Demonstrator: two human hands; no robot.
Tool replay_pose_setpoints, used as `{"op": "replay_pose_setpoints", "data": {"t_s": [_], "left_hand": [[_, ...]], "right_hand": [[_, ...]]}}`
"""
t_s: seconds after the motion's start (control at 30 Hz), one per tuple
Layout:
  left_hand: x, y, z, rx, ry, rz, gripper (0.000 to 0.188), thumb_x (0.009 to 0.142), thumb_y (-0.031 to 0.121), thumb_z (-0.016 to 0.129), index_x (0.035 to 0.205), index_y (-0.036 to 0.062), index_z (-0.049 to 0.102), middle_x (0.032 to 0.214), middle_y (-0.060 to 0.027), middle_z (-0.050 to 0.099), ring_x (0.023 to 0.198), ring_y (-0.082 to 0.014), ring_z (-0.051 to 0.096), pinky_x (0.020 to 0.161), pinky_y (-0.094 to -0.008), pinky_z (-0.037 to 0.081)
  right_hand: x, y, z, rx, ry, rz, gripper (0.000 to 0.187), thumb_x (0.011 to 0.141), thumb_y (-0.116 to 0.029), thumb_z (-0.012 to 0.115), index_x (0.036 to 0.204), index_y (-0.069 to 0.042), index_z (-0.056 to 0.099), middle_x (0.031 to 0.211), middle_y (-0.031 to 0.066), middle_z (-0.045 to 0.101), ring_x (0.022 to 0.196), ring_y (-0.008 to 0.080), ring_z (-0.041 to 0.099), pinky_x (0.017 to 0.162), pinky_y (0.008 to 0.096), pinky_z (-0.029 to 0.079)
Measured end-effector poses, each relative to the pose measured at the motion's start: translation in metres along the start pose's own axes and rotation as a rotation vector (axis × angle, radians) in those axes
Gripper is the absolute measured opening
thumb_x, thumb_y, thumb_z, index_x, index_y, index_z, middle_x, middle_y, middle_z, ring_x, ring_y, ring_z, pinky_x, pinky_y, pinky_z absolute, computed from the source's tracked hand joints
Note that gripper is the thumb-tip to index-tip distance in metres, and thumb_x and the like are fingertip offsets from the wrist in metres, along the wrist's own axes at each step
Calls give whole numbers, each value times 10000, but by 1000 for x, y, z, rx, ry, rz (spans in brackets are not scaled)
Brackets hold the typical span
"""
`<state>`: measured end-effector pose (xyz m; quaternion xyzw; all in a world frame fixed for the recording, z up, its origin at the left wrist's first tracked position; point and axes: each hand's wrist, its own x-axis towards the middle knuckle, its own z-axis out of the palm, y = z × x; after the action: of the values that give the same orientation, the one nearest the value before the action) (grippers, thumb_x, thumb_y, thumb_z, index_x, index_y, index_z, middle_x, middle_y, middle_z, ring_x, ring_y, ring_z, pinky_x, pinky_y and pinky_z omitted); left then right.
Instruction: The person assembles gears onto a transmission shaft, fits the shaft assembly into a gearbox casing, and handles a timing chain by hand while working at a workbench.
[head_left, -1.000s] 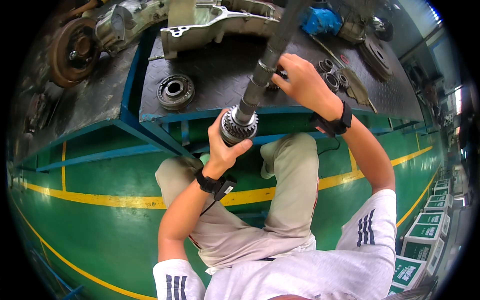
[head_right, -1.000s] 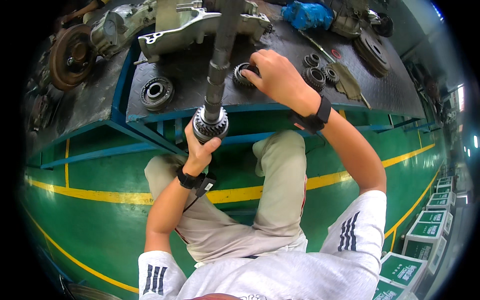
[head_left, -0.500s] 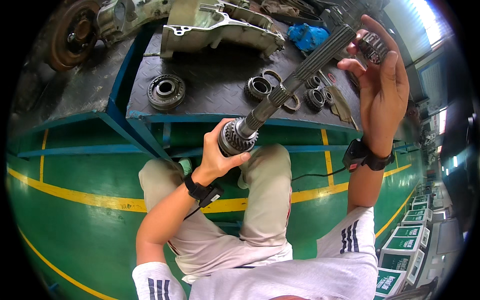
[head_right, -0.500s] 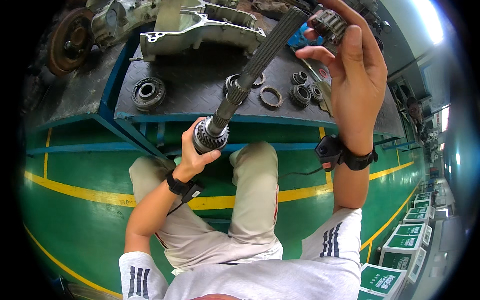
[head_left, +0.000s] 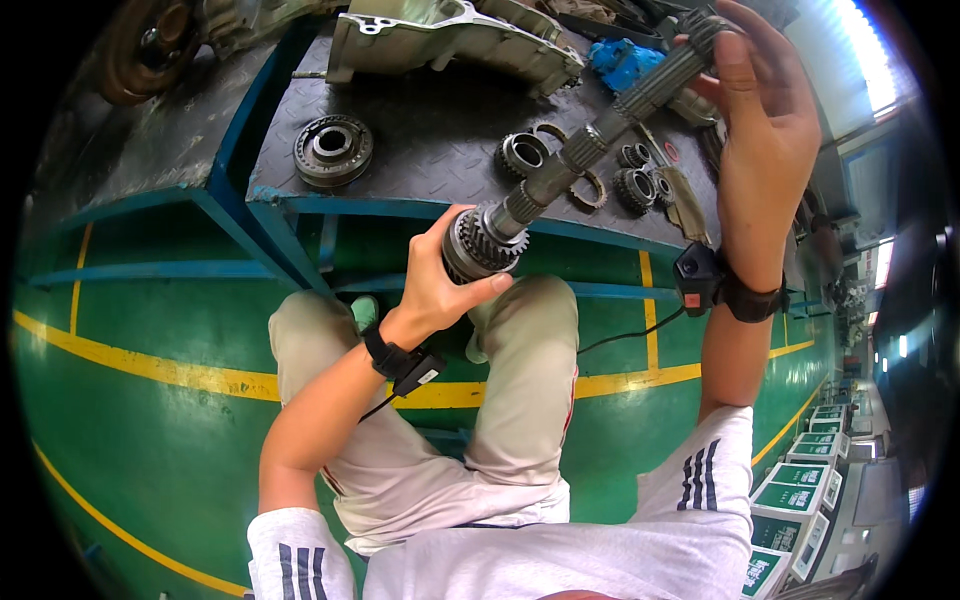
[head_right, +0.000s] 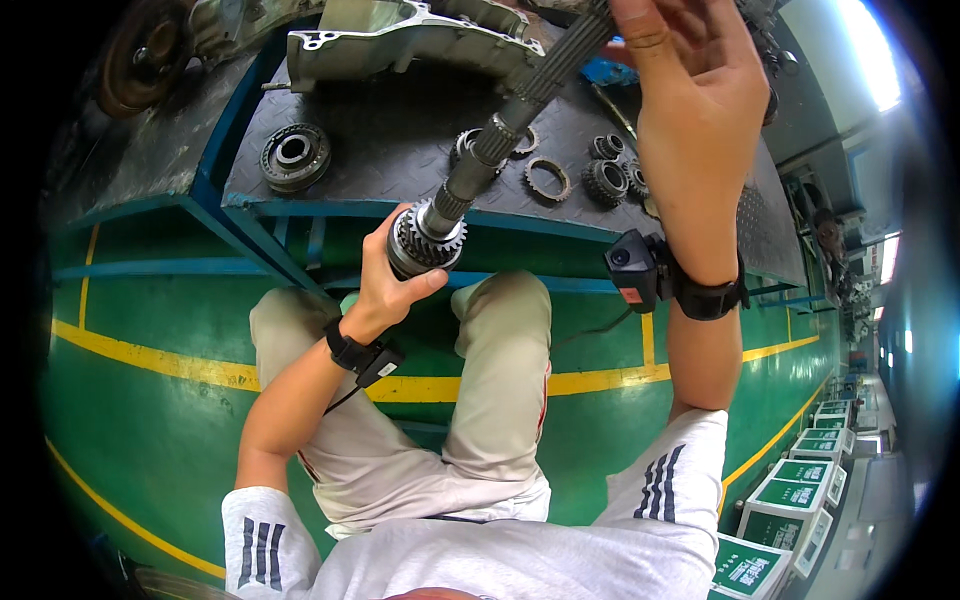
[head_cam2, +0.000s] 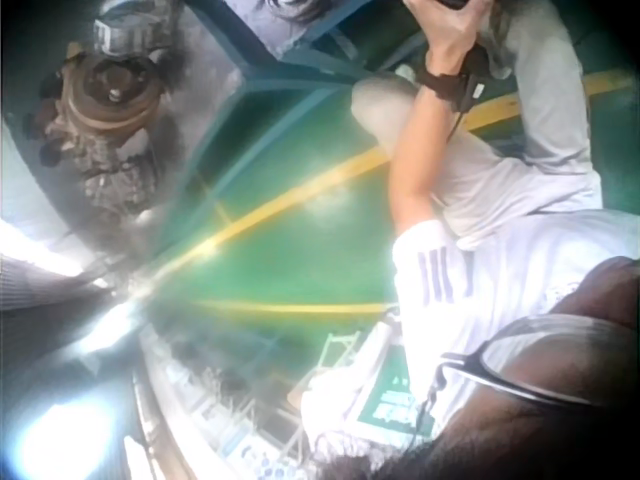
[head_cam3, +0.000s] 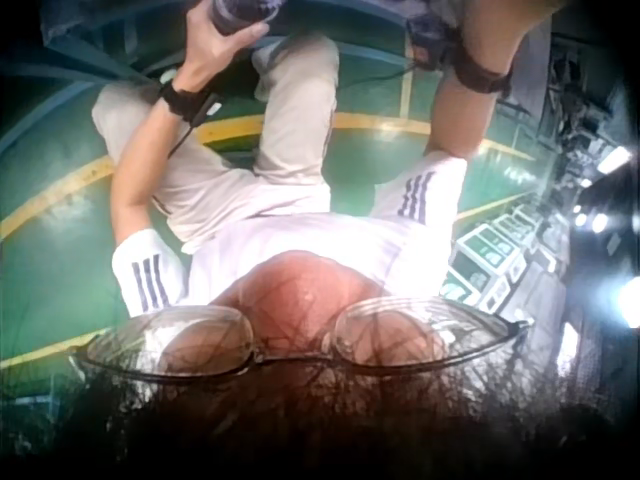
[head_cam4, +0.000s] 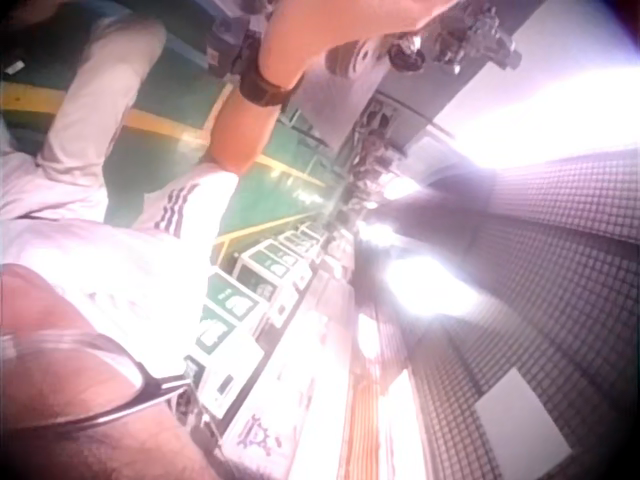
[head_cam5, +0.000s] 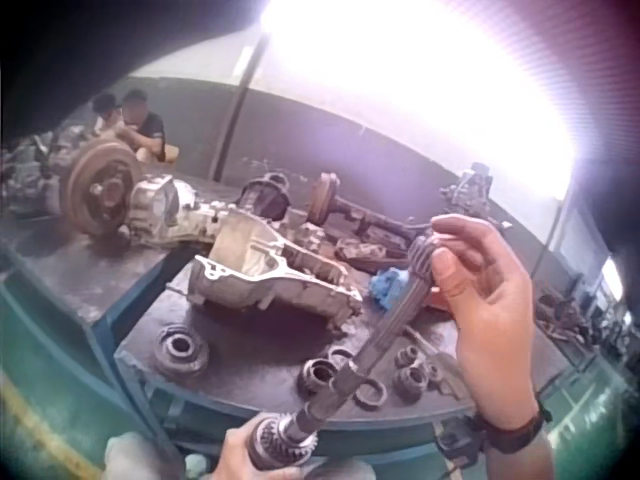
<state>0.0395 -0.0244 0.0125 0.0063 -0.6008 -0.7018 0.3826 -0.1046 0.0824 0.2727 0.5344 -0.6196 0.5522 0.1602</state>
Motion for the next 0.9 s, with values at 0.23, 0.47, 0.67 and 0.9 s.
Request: {"op": "replay_pose_setpoints", "data": {"t_s": [0.23, 0.47, 0.67, 0.9], "left_hand": [[7, -2, -1, -50, 3, 35, 662, 718, 223, 935, 1256, -39, 654, 1039, -93, 776, 939, -134, 717, 927, -307, 564], [14, 4, -4, -76, -1, 87, 696, 694, 248, 961, 1253, -34, 656, 1040, -94, 783, 934, -138, 734, 913, -309, 577], [13, 5, -9, -34, 48, 149, 723, 677, 276, 967, 1254, -29, 656, 1035, -98, 786, 925, -145, 742, 907, -312, 581], [10, 8, -26, -3, 62, 122, 745, 676, 249, 946, 1269, -61, 620, 1061, -126, 770, 968, -164, 730, 936, -330, 572]], "right_hand": [[-74, 0, 29, 48, -279, 299, 342, 1003, -210, 800, 1253, 4, 706, 1119, 56, 759, 973, 132, 701, 829, 277, 561], [-85, 16, 16, 59, -542, 501, 344, 1133, -297, 595, 1212, 22, 696, 913, -8, 666, 778, 66, 553, 704, 234, 458], [-89, 23, -4, 946, -521, 771, 644, 1167, -499, 391, 724, -69, 574, 605, -20, 375, 525, 89, 322, 491, 279, 249], [-63, 64, 25, -346, -532, 193, 358, 948, -290, 802, 1115, 16, 724, 956, 150, 707, 883, 271, 662, 764, 360, 507]]}}
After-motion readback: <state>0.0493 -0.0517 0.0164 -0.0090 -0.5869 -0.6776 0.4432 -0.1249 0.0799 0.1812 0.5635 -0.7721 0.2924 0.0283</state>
